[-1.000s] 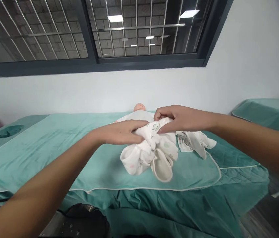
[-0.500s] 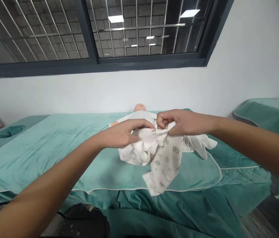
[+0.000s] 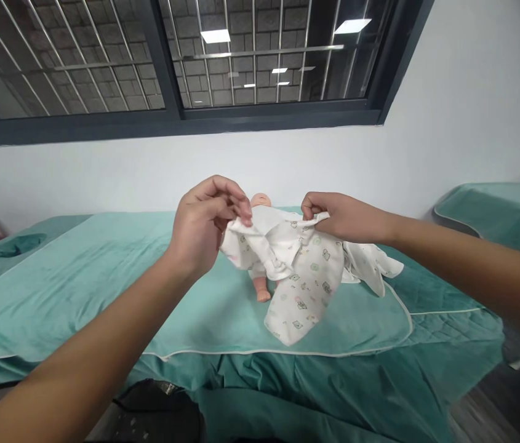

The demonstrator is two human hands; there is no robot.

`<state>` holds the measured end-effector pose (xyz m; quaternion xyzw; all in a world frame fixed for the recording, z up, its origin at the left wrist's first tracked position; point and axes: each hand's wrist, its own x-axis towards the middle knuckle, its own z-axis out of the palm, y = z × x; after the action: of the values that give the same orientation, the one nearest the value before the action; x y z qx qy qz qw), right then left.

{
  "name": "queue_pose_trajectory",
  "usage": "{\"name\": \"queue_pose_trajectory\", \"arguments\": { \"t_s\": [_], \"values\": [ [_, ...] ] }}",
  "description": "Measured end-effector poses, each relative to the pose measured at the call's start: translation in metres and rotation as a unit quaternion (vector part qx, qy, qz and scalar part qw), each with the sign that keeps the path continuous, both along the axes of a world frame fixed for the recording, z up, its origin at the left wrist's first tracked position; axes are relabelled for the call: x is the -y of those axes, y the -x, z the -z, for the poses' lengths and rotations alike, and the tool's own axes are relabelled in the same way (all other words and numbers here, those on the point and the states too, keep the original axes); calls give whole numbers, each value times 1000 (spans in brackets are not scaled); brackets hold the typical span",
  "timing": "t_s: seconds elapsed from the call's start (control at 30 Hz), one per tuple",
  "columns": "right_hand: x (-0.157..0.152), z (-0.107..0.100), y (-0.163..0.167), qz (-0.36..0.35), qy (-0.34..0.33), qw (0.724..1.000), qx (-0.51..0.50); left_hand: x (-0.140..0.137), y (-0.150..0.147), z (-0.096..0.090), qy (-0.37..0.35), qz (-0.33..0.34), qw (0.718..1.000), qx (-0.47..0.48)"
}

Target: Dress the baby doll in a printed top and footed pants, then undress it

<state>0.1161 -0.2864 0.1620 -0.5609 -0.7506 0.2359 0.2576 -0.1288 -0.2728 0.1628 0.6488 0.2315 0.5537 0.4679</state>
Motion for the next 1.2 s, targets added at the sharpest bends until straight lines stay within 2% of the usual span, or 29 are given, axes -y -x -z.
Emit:
{"name": "queue_pose_trajectory", "arguments": {
  "t_s": [0.17, 0.33, 0.4, 0.47, 0.67, 0.77, 0.87, 0.97, 1.1, 1.2],
  "values": [
    [-1, -1, -3, 35, -15, 999, -22, 6, -1, 3, 38, 65, 988, -137],
    [0, -3, 3, 9, -62, 996, -64, 2, -14, 12, -40, -7, 981, -192],
    [1, -3, 7, -19, -74, 994, -81, -3, -20, 14, -61, -12, 976, -210],
    [2, -5, 11, -43, -82, 991, -99, -6, -23, 15, -50, 18, 973, -224],
    [8, -12, 20, -72, -106, 983, -128, -10, -24, 14, 58, 173, 956, -228],
    [13, -15, 22, -70, -95, 985, -126, -11, -21, 14, 84, 209, 949, -218],
    [18, -16, 23, -73, -71, 987, -125, -13, -20, 15, 90, 182, 960, -191],
    [18, -17, 20, -94, -32, 986, -135, -14, -20, 12, 62, 140, 970, -186],
    [13, -18, 10, -129, 12, 979, -160, -11, -17, 5, -12, 77, 972, -223],
    [11, -20, 3, -139, 25, 978, -155, -8, -13, -2, -86, 19, 962, -260]
  ]
}}
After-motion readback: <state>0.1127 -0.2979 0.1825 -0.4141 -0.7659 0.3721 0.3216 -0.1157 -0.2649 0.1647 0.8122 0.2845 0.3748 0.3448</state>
